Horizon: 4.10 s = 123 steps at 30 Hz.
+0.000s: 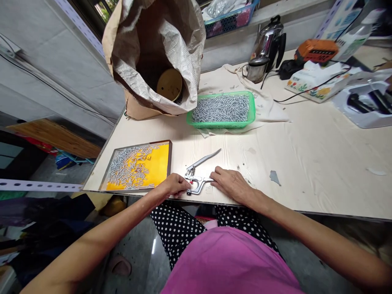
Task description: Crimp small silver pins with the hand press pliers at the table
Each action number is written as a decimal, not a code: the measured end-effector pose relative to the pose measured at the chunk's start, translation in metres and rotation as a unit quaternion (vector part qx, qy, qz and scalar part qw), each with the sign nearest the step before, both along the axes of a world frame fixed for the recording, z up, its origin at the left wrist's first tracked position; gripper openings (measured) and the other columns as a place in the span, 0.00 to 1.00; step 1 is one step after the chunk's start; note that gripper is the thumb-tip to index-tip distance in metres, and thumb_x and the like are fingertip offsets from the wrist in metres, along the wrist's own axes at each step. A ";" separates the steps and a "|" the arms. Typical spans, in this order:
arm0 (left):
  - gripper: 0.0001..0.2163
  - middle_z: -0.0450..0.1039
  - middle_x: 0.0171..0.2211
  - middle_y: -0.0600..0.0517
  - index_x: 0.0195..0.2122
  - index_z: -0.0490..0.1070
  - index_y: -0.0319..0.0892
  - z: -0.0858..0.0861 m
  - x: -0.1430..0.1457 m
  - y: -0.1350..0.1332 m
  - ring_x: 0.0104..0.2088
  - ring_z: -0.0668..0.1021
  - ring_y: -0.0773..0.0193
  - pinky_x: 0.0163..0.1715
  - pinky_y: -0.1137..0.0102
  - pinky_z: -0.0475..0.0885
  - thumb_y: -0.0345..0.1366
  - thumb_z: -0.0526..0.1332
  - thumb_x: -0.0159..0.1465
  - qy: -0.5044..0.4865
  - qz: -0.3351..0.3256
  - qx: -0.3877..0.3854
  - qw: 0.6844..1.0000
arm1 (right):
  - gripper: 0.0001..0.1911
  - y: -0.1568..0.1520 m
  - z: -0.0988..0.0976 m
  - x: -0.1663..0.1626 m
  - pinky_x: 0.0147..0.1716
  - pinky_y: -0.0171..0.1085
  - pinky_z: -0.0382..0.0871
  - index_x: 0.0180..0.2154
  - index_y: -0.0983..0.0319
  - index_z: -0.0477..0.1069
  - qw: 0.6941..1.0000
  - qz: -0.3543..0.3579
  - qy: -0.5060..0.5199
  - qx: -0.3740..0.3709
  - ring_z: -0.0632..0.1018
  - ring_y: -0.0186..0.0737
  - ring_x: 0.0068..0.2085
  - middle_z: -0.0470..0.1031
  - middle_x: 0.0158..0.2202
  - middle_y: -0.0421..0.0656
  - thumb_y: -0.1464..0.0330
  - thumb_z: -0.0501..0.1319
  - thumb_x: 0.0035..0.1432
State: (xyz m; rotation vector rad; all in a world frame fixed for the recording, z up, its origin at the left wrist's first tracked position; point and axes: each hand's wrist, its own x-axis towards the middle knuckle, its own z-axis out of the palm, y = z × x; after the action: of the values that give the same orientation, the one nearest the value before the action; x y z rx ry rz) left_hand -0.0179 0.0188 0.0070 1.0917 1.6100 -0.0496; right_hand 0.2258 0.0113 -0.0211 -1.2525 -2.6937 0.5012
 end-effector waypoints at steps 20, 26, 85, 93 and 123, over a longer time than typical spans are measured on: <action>0.18 0.63 0.15 0.60 0.22 0.68 0.39 -0.002 0.005 -0.022 0.14 0.63 0.75 0.13 0.77 0.58 0.48 0.69 0.53 0.014 0.016 -0.019 1.000 | 0.48 0.045 0.003 0.012 0.54 0.61 0.58 0.60 0.66 0.61 0.997 0.061 -0.021 0.044 0.68 0.60 0.53 0.69 0.53 0.56 0.48 0.70 0.43; 0.20 0.61 0.12 0.60 0.20 0.66 0.39 0.002 0.009 -0.021 0.13 0.63 0.74 0.15 0.76 0.59 0.50 0.70 0.52 0.030 0.020 -0.017 0.999 | 0.33 0.037 0.013 0.012 0.43 0.47 0.62 0.48 0.65 0.68 0.996 0.055 -0.041 0.049 0.69 0.53 0.46 0.71 0.46 0.52 0.51 0.70 0.46; 0.20 0.64 0.62 0.41 0.59 0.64 0.42 -0.043 0.083 -0.042 0.66 0.60 0.46 0.64 0.42 0.52 0.43 0.58 0.68 0.109 -0.291 0.519 0.796 | 0.10 0.106 -0.006 0.019 0.43 0.40 0.60 0.40 0.64 0.76 0.998 0.005 -0.014 0.060 0.72 0.45 0.44 0.76 0.40 0.48 0.69 0.57 0.65; 0.24 0.62 0.63 0.40 0.61 0.61 0.41 -0.043 0.085 -0.043 0.67 0.58 0.47 0.65 0.42 0.46 0.47 0.57 0.68 0.091 -0.267 0.526 0.802 | 0.12 0.097 0.026 -0.028 0.40 0.39 0.58 0.47 0.61 0.76 0.994 0.056 -0.029 0.094 0.71 0.44 0.44 0.75 0.44 0.48 0.69 0.59 0.63; 0.11 0.76 0.39 0.46 0.42 0.76 0.42 -0.005 -0.007 -0.039 0.42 0.74 0.57 0.45 0.63 0.71 0.34 0.53 0.70 0.233 -0.057 0.592 0.770 | 0.08 0.146 0.084 -0.034 0.37 0.40 0.67 0.38 0.61 0.71 0.933 -0.095 0.256 0.235 0.74 0.42 0.36 0.74 0.36 0.46 0.67 0.54 0.64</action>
State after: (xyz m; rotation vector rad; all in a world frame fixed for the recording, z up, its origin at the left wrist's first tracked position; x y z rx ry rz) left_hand -0.0252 -0.0199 0.0015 2.2773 2.0236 0.7816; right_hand 0.1914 0.1576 0.0625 -1.0467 -2.0624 0.1145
